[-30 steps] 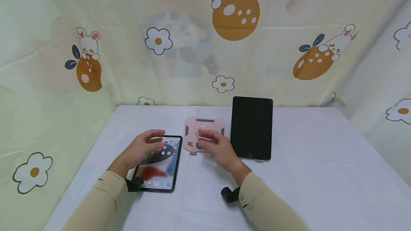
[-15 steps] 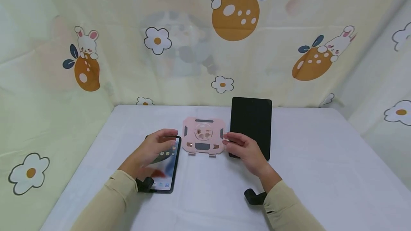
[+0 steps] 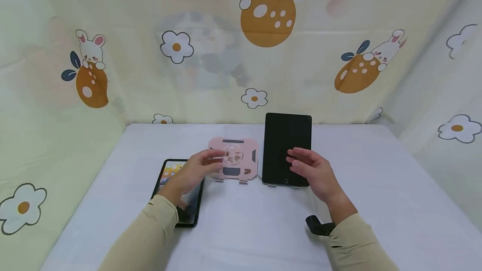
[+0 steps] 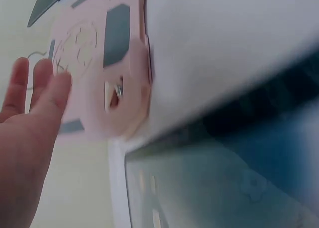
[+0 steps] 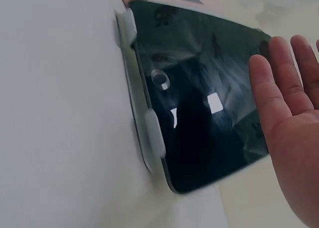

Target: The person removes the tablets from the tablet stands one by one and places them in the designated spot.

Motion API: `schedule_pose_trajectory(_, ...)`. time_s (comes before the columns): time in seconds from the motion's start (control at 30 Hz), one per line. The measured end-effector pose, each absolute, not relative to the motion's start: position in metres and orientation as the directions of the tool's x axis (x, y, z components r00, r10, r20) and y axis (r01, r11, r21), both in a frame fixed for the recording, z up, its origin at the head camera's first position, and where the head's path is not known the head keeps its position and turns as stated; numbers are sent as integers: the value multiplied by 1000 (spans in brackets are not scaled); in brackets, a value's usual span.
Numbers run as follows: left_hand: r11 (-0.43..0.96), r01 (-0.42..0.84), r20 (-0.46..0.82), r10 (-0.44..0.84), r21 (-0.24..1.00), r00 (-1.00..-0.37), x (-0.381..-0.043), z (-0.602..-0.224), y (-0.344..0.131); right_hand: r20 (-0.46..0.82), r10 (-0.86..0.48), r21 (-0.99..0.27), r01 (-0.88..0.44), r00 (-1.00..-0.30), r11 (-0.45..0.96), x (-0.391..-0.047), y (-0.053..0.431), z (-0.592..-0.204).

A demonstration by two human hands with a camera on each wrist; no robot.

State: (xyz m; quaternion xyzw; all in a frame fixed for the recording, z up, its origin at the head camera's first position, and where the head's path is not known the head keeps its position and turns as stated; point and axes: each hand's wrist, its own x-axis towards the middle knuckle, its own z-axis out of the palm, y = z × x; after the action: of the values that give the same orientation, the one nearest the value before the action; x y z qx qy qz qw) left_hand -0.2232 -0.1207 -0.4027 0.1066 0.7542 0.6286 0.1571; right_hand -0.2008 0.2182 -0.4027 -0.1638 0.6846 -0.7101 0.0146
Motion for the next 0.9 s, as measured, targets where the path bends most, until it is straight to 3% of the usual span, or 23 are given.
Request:
schedule_pose_trajectory(0.5,271,19,-97,408,962,-908,-246,-383,-77,220,-188,-974,-228,-957,18,-209,257,-394)
schedule_pose_trajectory(0.73,291,23,-104,415,956,-904,-260,-375,-51,166,-134,-971,-186,-977,149,-217,270,-385)
schedule_pose_trajectory(0.9,327,41,-113,439,944,-891,-265,-368,-38,144,-109,-972,-161,-984,169,-224,277,-379)
